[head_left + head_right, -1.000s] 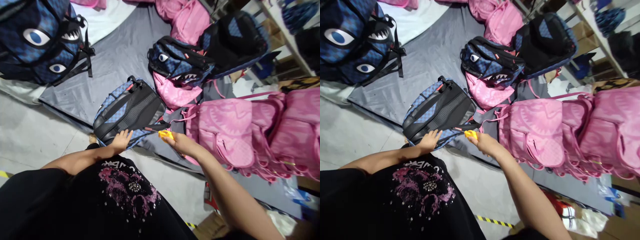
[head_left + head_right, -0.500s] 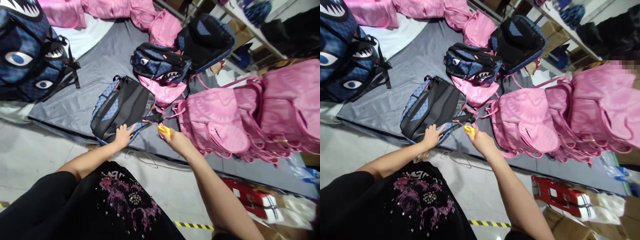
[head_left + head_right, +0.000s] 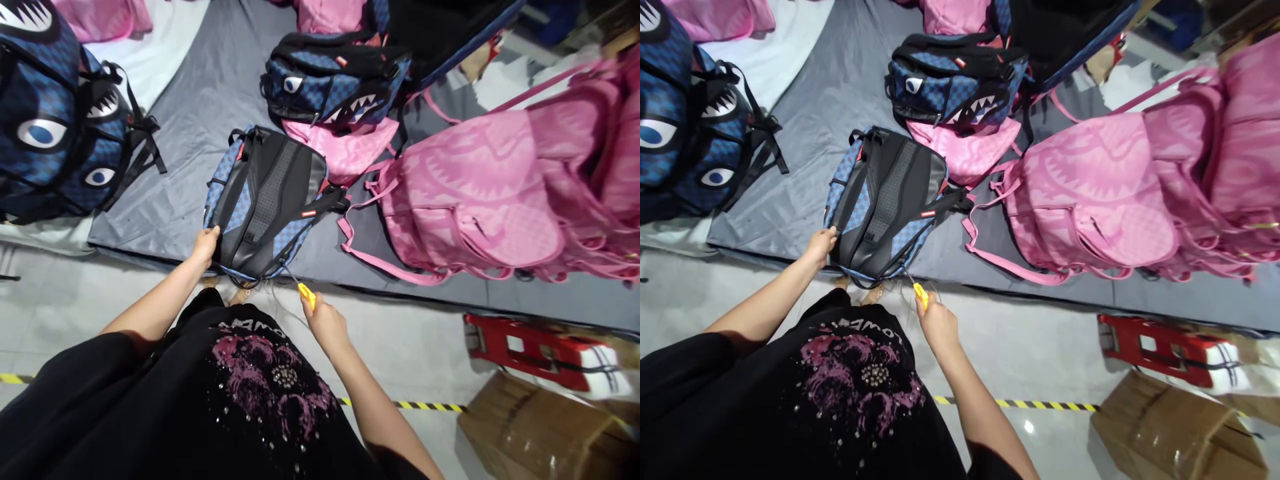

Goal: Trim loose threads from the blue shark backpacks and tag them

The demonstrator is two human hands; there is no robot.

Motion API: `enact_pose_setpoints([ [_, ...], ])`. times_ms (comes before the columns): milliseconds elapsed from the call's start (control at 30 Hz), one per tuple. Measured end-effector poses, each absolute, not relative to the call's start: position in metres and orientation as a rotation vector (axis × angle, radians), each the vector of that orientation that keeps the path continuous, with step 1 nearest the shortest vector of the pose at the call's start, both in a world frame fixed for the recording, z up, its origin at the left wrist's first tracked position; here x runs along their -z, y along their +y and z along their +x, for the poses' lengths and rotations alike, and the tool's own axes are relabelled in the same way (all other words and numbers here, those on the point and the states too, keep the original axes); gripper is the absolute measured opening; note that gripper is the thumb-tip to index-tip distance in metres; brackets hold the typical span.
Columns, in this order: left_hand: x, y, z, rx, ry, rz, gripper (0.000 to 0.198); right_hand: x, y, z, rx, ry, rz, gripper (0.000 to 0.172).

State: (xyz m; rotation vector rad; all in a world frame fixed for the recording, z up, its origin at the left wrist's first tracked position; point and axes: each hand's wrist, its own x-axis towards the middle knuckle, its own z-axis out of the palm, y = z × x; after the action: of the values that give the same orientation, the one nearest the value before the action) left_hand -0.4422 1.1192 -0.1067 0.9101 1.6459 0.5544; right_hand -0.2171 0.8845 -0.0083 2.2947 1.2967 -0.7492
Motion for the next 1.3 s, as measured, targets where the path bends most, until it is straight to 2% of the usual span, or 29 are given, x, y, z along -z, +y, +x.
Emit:
enact_pose_setpoints([
  [200,0.106,1.142,-0.449,-0.439,1.317,0.468,0.029,0.054,0.885,-0.254,0.650,1.254,2.305,0.030],
  [400,0.115,1.137,-0.457,-0.433,0.959,0.099,0.040,0.091,0.905,-0.260,0.596,1.231,2.434,0.042],
  [567,0.127,1.133,-0.449,-0.395,0.701,0.027,0.058,0.109,0.907,-0.257,0.606,1.273,2.466,0.048],
  [733,0.146,1.138,-0.434,-0.366,0.608,0.062,0.076,0.115,0.909,-0.247,0.584,1.317,2.442,0.045],
  [967,0.152,1.144,-0.436,-0.317,0.554,0.087,0.079,0.113,0.921,-0.240,0.642,1.268,2.414,0.040],
  [1100,0.143,1.135,-0.441,-0.346,0.507,0.081,0.087,0.108,0.913,-0.241,0.666,1.246,2.521,0.043],
  [1300,0.149,1.133,-0.438,-0.393,0.645,0.063,0.087,0.095,0.900,-0.240,0.735,1.167,2.617,0.040],
])
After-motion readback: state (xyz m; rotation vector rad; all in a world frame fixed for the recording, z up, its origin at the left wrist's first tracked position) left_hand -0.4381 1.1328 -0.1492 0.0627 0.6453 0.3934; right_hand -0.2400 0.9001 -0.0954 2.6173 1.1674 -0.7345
